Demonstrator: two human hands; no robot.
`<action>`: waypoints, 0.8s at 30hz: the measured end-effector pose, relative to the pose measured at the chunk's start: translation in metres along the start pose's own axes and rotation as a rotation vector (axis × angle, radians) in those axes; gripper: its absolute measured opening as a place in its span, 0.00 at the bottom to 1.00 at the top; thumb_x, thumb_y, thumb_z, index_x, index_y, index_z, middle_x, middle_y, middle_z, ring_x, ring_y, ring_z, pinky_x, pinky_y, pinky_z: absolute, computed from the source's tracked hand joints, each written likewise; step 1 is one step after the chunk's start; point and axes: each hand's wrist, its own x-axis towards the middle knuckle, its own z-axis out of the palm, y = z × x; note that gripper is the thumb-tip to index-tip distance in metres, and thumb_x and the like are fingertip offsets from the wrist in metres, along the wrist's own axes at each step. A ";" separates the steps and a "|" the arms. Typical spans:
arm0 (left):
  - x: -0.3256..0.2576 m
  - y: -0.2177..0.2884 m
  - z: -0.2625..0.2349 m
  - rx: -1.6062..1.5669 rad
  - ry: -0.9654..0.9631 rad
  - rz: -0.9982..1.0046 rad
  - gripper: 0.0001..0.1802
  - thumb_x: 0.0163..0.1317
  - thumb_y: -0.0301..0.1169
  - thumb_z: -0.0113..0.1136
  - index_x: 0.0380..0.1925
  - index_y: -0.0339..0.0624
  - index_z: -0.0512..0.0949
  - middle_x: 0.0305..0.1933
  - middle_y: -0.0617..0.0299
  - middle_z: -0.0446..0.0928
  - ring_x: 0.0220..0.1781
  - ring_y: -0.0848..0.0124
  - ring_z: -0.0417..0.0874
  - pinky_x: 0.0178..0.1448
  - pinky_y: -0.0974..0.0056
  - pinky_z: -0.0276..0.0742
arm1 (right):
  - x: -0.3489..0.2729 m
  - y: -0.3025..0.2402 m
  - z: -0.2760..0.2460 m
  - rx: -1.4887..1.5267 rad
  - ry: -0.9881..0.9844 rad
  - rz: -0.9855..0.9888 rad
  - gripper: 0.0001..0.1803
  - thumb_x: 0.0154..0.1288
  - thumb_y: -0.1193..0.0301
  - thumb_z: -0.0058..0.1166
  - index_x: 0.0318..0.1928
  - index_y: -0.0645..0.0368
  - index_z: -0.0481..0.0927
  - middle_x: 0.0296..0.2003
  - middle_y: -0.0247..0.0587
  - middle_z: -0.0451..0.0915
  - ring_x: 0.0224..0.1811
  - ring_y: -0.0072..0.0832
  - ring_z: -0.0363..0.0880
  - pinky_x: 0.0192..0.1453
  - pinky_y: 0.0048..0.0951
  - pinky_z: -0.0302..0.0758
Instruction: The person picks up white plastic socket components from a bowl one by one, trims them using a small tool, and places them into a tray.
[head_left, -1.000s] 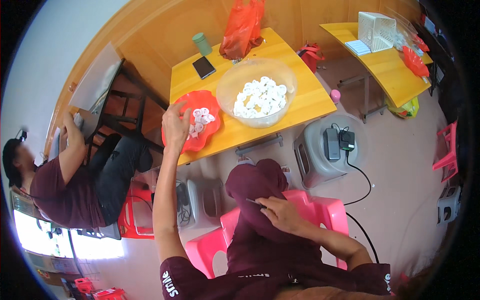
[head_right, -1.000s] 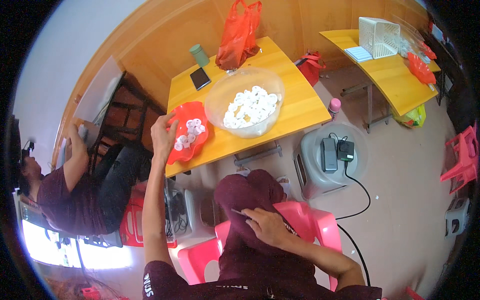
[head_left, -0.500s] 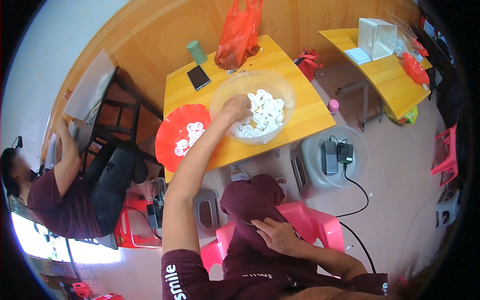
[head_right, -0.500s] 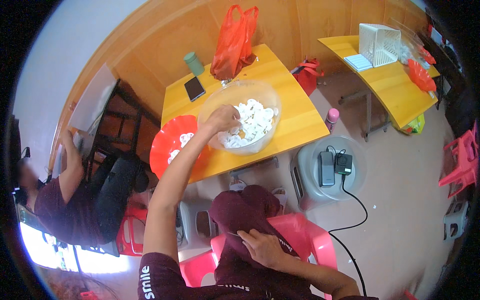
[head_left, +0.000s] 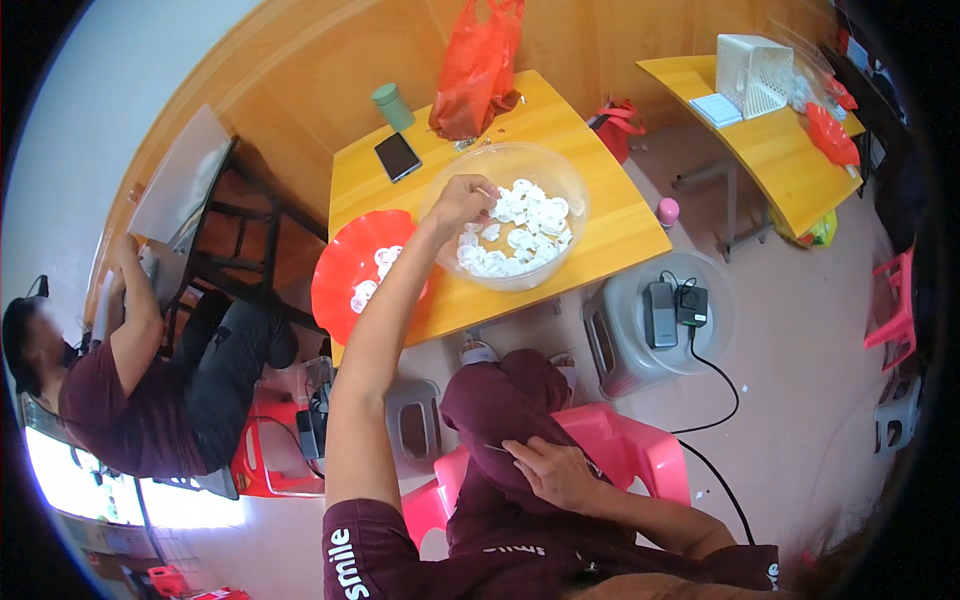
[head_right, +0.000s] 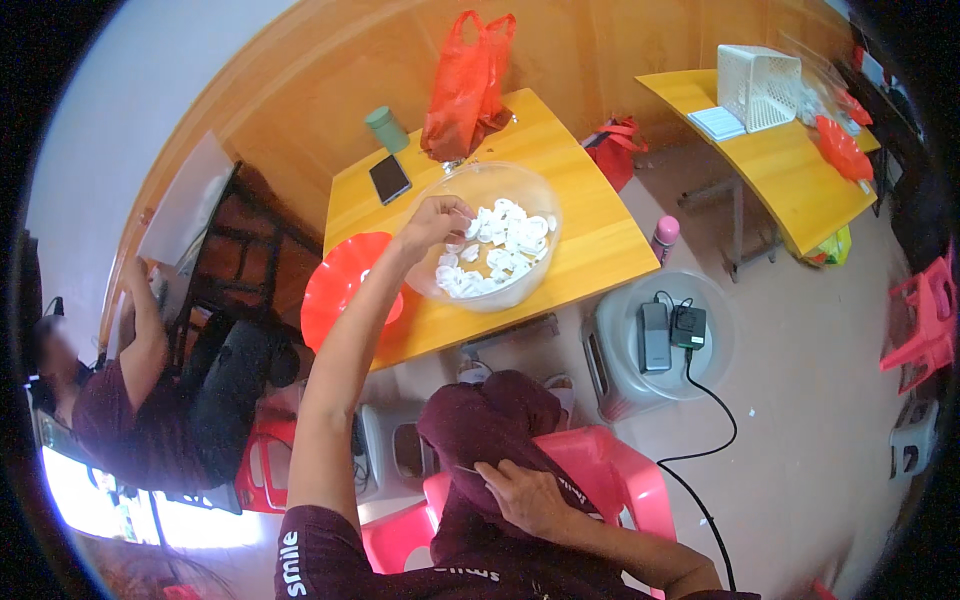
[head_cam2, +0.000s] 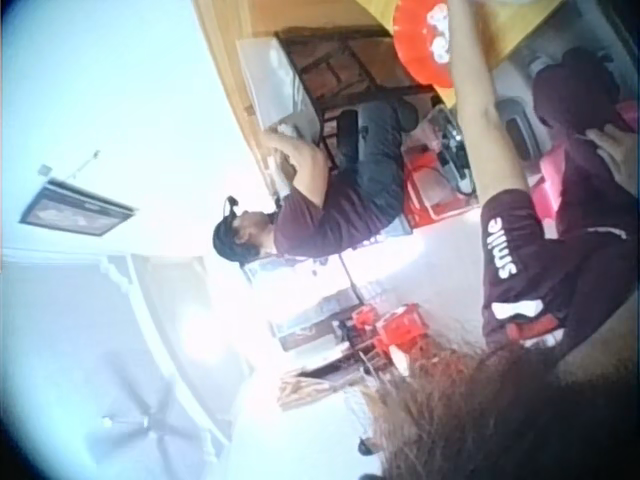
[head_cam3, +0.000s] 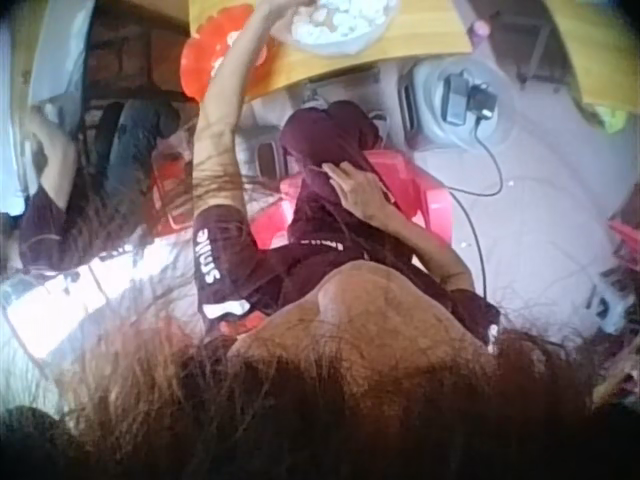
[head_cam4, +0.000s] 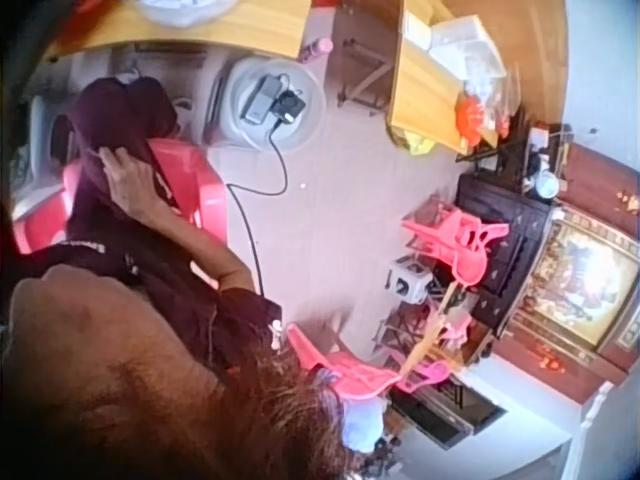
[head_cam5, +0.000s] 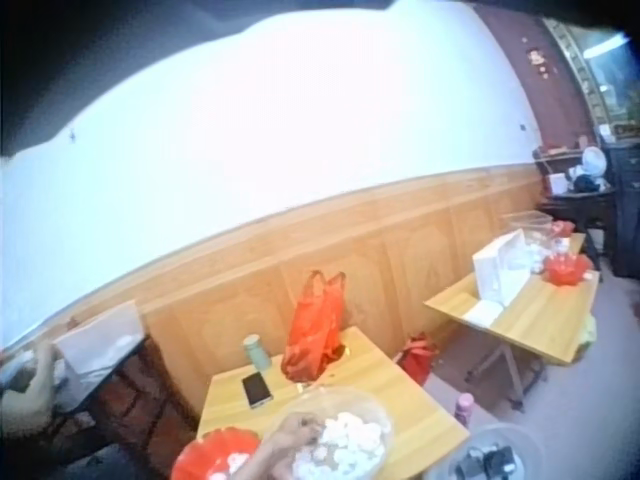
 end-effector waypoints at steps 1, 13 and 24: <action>-0.004 0.003 -0.001 -0.190 -0.020 -0.039 0.06 0.48 0.21 0.55 0.29 0.36 0.77 0.30 0.57 0.77 0.33 0.72 0.79 0.34 0.70 0.77 | 0.000 0.000 0.000 -0.005 0.005 0.001 0.16 0.58 0.71 0.50 0.48 0.55 0.73 0.25 0.41 0.70 0.22 0.39 0.76 0.21 0.37 0.73; -0.104 0.048 0.003 -1.141 -0.310 0.017 0.11 0.63 0.25 0.47 0.44 0.33 0.69 0.43 0.46 0.76 0.39 0.64 0.80 0.38 0.70 0.79 | -0.006 0.000 0.001 0.110 0.099 0.039 0.13 0.58 0.72 0.50 0.44 0.59 0.74 0.30 0.45 0.74 0.30 0.44 0.77 0.32 0.40 0.74; -0.269 0.064 0.089 -1.582 -0.343 0.111 0.12 0.60 0.27 0.52 0.44 0.36 0.70 0.43 0.49 0.75 0.43 0.63 0.79 0.45 0.66 0.78 | 0.019 -0.013 -0.060 0.605 0.588 0.155 0.13 0.56 0.77 0.55 0.42 0.65 0.73 0.36 0.37 0.77 0.40 0.21 0.73 0.44 0.23 0.70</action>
